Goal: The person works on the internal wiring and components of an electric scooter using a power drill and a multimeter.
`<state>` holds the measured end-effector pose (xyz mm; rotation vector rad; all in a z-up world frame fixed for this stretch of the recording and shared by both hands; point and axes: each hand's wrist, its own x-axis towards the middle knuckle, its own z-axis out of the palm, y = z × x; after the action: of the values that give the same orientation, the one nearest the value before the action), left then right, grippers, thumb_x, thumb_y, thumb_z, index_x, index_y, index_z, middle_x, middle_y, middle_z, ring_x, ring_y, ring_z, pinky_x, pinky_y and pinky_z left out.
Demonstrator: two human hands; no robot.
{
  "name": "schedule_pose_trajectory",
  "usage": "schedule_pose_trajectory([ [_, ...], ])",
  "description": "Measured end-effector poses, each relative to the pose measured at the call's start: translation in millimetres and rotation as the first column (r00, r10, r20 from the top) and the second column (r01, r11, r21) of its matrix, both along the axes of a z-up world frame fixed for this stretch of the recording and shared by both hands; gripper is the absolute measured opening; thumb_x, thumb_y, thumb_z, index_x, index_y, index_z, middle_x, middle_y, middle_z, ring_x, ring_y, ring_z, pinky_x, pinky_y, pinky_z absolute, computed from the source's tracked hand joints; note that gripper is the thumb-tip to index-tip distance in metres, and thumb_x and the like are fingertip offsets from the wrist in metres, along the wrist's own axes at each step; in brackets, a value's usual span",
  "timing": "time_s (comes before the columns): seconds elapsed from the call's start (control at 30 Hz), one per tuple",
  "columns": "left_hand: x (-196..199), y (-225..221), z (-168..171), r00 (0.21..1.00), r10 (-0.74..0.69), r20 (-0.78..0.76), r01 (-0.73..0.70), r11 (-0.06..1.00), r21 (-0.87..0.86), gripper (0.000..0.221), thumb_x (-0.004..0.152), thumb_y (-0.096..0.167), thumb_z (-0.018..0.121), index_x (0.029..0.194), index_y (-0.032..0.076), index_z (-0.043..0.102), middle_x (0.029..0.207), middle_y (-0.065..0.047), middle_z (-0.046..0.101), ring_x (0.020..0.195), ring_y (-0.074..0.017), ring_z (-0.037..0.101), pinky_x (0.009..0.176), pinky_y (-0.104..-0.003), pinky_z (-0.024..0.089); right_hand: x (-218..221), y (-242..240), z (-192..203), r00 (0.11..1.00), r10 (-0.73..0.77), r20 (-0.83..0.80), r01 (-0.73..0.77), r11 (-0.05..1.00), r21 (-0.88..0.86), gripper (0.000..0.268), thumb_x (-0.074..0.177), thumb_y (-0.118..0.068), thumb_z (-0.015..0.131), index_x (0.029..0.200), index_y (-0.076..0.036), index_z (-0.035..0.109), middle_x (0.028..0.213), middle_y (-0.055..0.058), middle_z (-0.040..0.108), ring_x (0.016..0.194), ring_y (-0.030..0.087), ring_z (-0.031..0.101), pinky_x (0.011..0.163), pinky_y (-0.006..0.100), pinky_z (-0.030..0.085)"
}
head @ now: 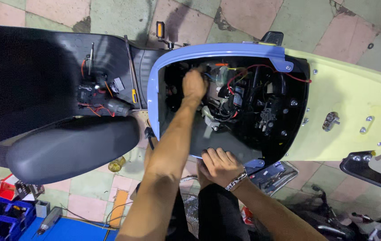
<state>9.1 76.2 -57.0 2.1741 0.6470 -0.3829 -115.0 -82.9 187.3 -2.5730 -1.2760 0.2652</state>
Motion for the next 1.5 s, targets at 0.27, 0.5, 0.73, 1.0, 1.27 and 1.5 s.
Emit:
schedule_pose_trajectory([
  [0.27, -2.9, -13.8, 15.8, 0.958, -0.132, 0.253, 0.158, 0.984, -0.087, 0.077, 0.058, 0.014, 0.085, 0.131, 0.003, 0.062, 0.134, -0.031, 0.053, 0.122, -0.0483, 0.055, 0.099, -0.052, 0.048, 1.4, 3.5, -1.9, 0.997, -0.001, 0.079, -0.002, 0.999, 0.047, 0.027, 0.095, -0.037, 0.067, 0.087, -0.011, 0.067, 0.083, -0.002, 0.063, 0.073, 0.012, 0.058, 0.062, 0.027, 0.042],
  [0.5, -5.2, -0.8, 57.7, 0.951, -0.251, 0.181, 0.286, 0.935, -0.208, 0.041, 0.063, 0.036, 0.092, 0.099, 0.022, 0.08, 0.115, -0.016, 0.056, 0.106, -0.0338, 0.062, 0.094, -0.042, 0.049, 3.0, 6.1, 5.3, 0.993, -0.003, 0.116, 0.001, 1.0, 0.018, 0.026, 0.093, -0.036, 0.066, 0.079, -0.015, 0.063, 0.079, -0.002, 0.062, 0.071, 0.014, 0.058, 0.063, 0.031, 0.04],
  [0.73, -35.7, 24.3, -46.4, 0.981, 0.081, 0.176, -0.136, 0.934, 0.331, 0.038, 0.09, 0.038, 0.069, 0.111, 0.008, 0.077, 0.112, -0.021, 0.068, 0.102, -0.0431, 0.065, 0.082, -0.055, 0.052, 6.9, 4.9, 7.6, 0.995, -0.038, 0.087, 0.031, 0.995, 0.091, 0.021, 0.09, -0.033, 0.069, 0.085, -0.013, 0.065, 0.084, -0.001, 0.064, 0.075, 0.014, 0.06, 0.064, 0.029, 0.042],
  [1.0, 13.2, 59.3, 37.9, 0.89, -0.354, -0.289, 0.372, 0.928, 0.009, 0.03, 0.085, 0.035, 0.072, 0.107, 0.016, 0.078, 0.112, -0.017, 0.074, 0.108, -0.0374, 0.068, 0.096, -0.048, 0.053, 5.3, 4.0, 12.1, 0.99, -0.08, 0.12, 0.067, 0.992, 0.111, 0.021, 0.087, -0.033, 0.072, 0.081, -0.016, 0.062, 0.08, -0.002, 0.062, 0.073, 0.014, 0.06, 0.062, 0.028, 0.044],
  [1.27, 39.9, 27.1, 82.0, 0.889, -0.375, -0.261, 0.359, 0.927, -0.108, 0.075, 0.073, 0.05, 0.081, 0.135, 0.014, 0.061, 0.133, -0.018, 0.065, 0.125, -0.035, 0.06, 0.105, -0.043, 0.047, -4.0, -0.1, -2.8, 0.998, -0.055, -0.008, 0.055, 0.997, 0.055, 0.024, 0.087, -0.037, 0.07, 0.081, -0.016, 0.061, 0.078, -0.002, 0.06, 0.074, 0.016, 0.06, 0.063, 0.031, 0.045],
  [1.5, 57.6, -43.8, 48.2, 0.921, -0.2, -0.334, 0.151, 0.975, -0.165, 0.072, 0.095, 0.074, 0.051, 0.105, 0.009, 0.082, 0.11, -0.024, 0.075, 0.112, -0.0402, 0.069, 0.095, -0.05, 0.054, -8.0, -0.4, -7.4, 0.995, -0.096, 0.012, 0.094, 0.992, 0.082, 0.025, 0.088, -0.038, 0.07, 0.082, -0.015, 0.061, 0.083, -0.001, 0.062, 0.078, 0.017, 0.06, 0.066, 0.032, 0.046],
])
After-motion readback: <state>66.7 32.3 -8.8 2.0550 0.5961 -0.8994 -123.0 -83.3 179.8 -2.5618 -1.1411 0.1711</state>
